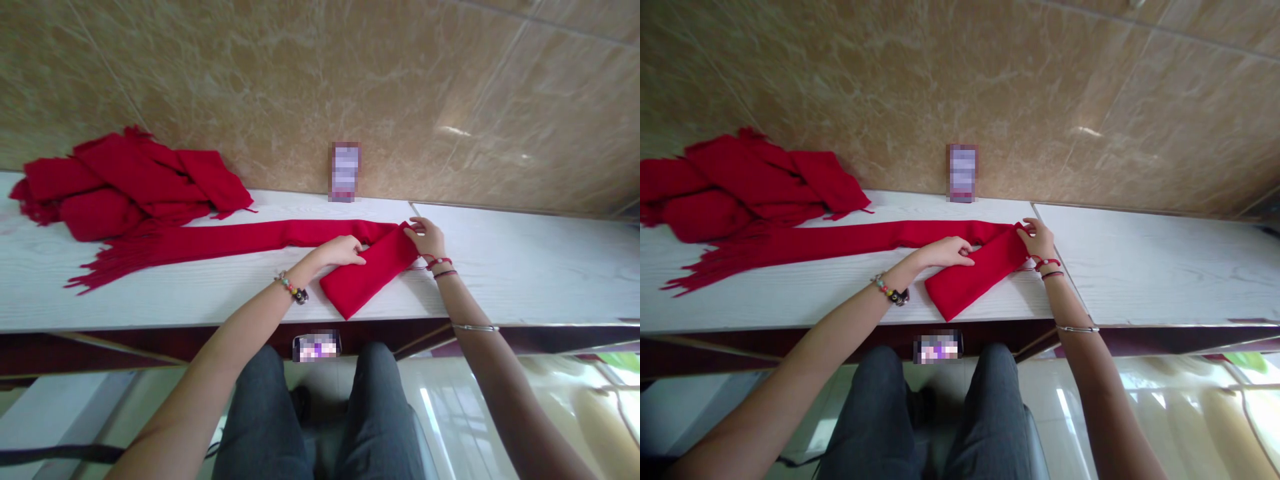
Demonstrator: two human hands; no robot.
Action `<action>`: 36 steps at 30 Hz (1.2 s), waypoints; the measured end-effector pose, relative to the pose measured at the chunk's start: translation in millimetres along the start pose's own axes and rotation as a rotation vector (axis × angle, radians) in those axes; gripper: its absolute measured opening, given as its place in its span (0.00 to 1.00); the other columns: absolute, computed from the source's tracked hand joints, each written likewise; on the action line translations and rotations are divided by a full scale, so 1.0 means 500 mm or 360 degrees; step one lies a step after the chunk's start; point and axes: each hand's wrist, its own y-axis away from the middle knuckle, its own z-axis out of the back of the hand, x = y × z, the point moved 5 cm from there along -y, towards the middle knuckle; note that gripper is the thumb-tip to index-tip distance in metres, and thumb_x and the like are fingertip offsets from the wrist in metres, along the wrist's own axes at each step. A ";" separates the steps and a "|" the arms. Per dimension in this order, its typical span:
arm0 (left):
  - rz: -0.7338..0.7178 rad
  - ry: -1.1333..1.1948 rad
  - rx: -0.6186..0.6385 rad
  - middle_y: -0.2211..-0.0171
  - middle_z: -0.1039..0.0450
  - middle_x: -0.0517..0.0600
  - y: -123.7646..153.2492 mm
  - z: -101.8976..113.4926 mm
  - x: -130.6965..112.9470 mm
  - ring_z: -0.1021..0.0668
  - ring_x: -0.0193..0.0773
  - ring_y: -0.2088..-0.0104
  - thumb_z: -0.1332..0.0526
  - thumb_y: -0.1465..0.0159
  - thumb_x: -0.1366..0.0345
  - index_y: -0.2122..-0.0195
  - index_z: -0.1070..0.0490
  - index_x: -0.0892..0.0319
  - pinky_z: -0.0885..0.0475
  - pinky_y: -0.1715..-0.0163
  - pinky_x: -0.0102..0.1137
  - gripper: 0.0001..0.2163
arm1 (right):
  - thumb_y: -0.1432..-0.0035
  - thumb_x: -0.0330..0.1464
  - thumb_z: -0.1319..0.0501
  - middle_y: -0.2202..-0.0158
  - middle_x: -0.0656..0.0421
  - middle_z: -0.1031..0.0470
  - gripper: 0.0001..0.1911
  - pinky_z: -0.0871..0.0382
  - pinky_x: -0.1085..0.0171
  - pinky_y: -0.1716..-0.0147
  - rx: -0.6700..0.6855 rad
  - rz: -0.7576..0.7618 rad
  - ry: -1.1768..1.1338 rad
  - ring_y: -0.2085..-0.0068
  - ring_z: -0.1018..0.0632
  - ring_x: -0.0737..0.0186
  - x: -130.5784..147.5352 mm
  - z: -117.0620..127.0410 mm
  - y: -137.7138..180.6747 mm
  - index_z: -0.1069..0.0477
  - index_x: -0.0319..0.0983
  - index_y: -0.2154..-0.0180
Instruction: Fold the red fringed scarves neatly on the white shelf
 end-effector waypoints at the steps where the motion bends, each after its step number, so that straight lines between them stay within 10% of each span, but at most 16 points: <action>1: -0.0010 0.0156 0.0014 0.67 0.23 0.50 0.006 0.011 0.000 0.23 0.37 0.67 0.40 0.42 0.66 0.64 0.26 0.64 0.33 0.69 0.27 0.09 | 0.50 0.47 0.41 0.65 0.51 0.22 0.25 0.26 0.52 0.61 0.0005 0.0042 -0.0007 0.64 0.21 0.55 0.004 -0.001 0.001 0.27 0.36 0.57; 6: 0.0056 0.0560 -0.0152 0.69 0.25 0.47 0.045 0.089 0.026 0.25 0.33 0.71 0.42 0.43 0.62 0.62 0.29 0.62 0.33 0.71 0.26 0.10 | 0.41 0.45 0.48 0.48 0.48 0.26 0.25 0.32 0.49 0.47 0.0392 0.0518 0.0129 0.48 0.26 0.53 0.042 -0.033 0.024 0.29 0.38 0.49; 10: 0.0240 -0.0086 0.0147 0.66 0.24 0.49 0.052 0.091 0.063 0.25 0.36 0.68 0.37 0.48 0.61 0.62 0.28 0.61 0.34 0.73 0.25 0.14 | 0.39 0.41 0.52 0.40 0.48 0.35 0.26 0.47 0.50 0.37 0.0804 0.0697 0.0389 0.37 0.37 0.54 0.043 -0.068 0.041 0.32 0.35 0.45; 18: 0.0006 -0.0284 -0.0191 0.67 0.23 0.50 0.013 0.076 0.054 0.23 0.35 0.69 0.40 0.42 0.65 0.57 0.28 0.62 0.32 0.71 0.25 0.12 | 0.47 0.37 0.41 0.46 0.45 0.29 0.33 0.34 0.49 0.46 0.0520 -0.0036 0.0204 0.46 0.27 0.49 -0.020 -0.038 0.004 0.39 0.35 0.40; 22: -0.0172 -0.0493 -0.0391 0.50 0.27 0.54 0.001 0.069 0.054 0.26 0.40 0.50 0.46 0.36 0.64 0.51 0.29 0.59 0.33 0.51 0.30 0.14 | 0.59 0.33 0.32 0.65 0.54 0.21 0.37 0.26 0.53 0.58 0.0532 -0.0457 -0.0427 0.63 0.21 0.56 -0.040 -0.039 -0.024 0.35 0.37 0.44; 25: 0.0240 -0.0614 -0.0505 0.35 0.46 0.58 0.004 0.070 0.094 0.43 0.51 0.36 0.52 0.32 0.53 0.37 0.43 0.55 0.46 0.40 0.47 0.24 | 0.64 0.28 0.30 0.73 0.60 0.23 0.33 0.25 0.59 0.60 0.0502 -0.0577 -0.0842 0.68 0.21 0.61 -0.053 -0.027 -0.059 0.31 0.37 0.51; 28: 0.0567 -0.0676 -0.0123 0.31 0.66 0.53 0.008 0.047 0.126 0.59 0.59 0.33 0.54 0.35 0.44 0.33 0.56 0.48 0.59 0.40 0.59 0.31 | 0.62 0.26 0.33 0.77 0.62 0.25 0.27 0.26 0.60 0.62 0.0541 -0.0575 -0.0599 0.71 0.23 0.62 -0.067 -0.013 -0.083 0.28 0.36 0.54; 32: 0.0538 -0.0666 0.0006 0.31 0.72 0.51 0.005 0.035 0.126 0.64 0.60 0.34 0.57 0.34 0.43 0.33 0.59 0.45 0.64 0.40 0.60 0.30 | 0.53 0.27 0.38 0.66 0.51 0.22 0.25 0.27 0.52 0.58 0.0486 -0.0372 0.0295 0.63 0.21 0.53 -0.049 -0.004 -0.084 0.29 0.33 0.50; 36: 0.0345 -0.0708 -0.0197 0.31 0.72 0.50 -0.007 0.038 0.117 0.64 0.57 0.33 0.60 0.32 0.47 0.33 0.57 0.45 0.65 0.41 0.61 0.27 | 0.41 0.35 0.46 0.42 0.41 0.35 0.26 0.39 0.46 0.43 0.0213 0.0395 0.0698 0.40 0.34 0.45 0.054 -0.027 -0.048 0.35 0.33 0.43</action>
